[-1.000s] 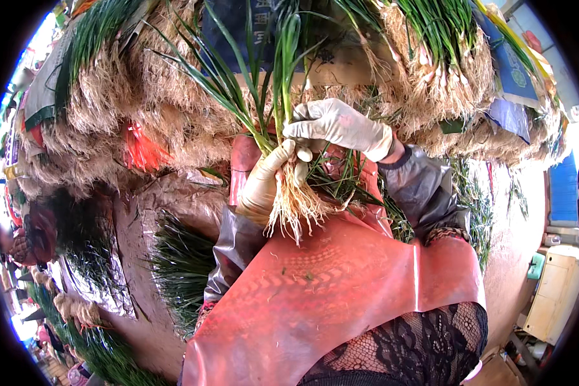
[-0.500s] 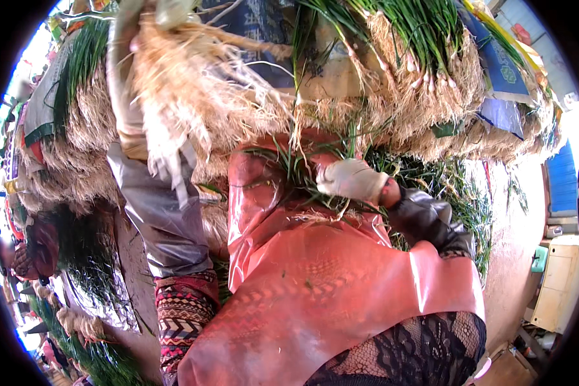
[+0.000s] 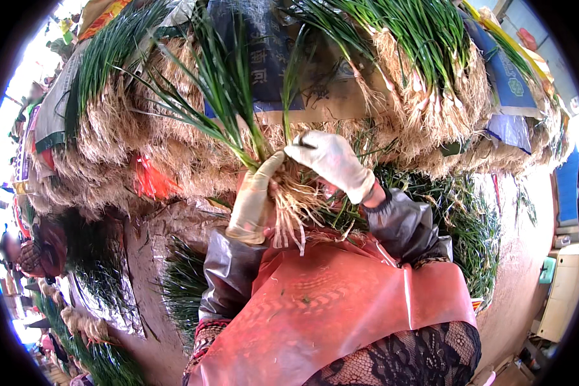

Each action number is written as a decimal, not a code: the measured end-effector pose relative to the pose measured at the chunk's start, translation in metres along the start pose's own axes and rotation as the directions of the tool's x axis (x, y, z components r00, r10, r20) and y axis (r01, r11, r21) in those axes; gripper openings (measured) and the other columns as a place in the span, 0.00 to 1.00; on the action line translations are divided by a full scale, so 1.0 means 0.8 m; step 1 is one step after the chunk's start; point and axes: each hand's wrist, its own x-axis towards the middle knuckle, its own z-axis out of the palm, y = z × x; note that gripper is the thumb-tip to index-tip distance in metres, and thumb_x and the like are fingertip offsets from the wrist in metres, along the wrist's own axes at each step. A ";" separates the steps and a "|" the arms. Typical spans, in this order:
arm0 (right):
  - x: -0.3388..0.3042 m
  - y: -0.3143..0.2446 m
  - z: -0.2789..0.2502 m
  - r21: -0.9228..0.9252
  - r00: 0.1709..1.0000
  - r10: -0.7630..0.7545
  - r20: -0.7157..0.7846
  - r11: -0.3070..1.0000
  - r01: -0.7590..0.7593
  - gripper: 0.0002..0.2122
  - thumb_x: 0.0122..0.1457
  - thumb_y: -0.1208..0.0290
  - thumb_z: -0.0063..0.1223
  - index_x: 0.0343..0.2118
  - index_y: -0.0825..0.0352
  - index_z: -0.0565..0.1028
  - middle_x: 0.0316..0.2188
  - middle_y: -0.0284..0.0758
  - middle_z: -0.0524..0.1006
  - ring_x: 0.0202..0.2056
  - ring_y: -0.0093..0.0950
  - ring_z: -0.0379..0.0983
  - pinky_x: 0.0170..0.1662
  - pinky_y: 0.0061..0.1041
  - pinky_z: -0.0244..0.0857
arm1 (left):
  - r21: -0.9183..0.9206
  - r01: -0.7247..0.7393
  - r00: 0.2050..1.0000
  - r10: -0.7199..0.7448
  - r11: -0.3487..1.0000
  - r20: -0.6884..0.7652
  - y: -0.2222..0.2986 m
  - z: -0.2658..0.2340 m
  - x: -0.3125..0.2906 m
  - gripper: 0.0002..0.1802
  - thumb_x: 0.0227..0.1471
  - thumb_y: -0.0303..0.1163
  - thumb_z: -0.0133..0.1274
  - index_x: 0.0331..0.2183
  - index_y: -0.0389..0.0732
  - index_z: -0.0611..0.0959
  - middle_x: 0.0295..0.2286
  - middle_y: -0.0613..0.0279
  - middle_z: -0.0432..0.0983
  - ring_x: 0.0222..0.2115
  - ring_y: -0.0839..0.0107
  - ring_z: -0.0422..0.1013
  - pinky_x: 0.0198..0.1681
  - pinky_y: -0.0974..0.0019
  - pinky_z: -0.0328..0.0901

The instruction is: The person processes bundles of green vegetables by hand, removing outer leaves and arranging them on a large mound of produce.

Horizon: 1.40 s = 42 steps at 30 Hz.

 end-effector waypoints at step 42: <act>-0.117 0.041 -0.144 -0.577 0.822 0.510 0.255 0.762 -0.293 0.12 0.59 0.67 0.47 0.43 0.65 0.76 0.38 0.43 0.77 0.36 0.41 0.73 0.41 0.36 0.66 | -0.216 0.172 0.868 -0.044 0.961 0.495 0.028 0.058 0.010 0.09 0.56 0.32 0.51 0.35 0.37 0.80 0.32 0.64 0.78 0.31 0.73 0.73 0.37 0.70 0.68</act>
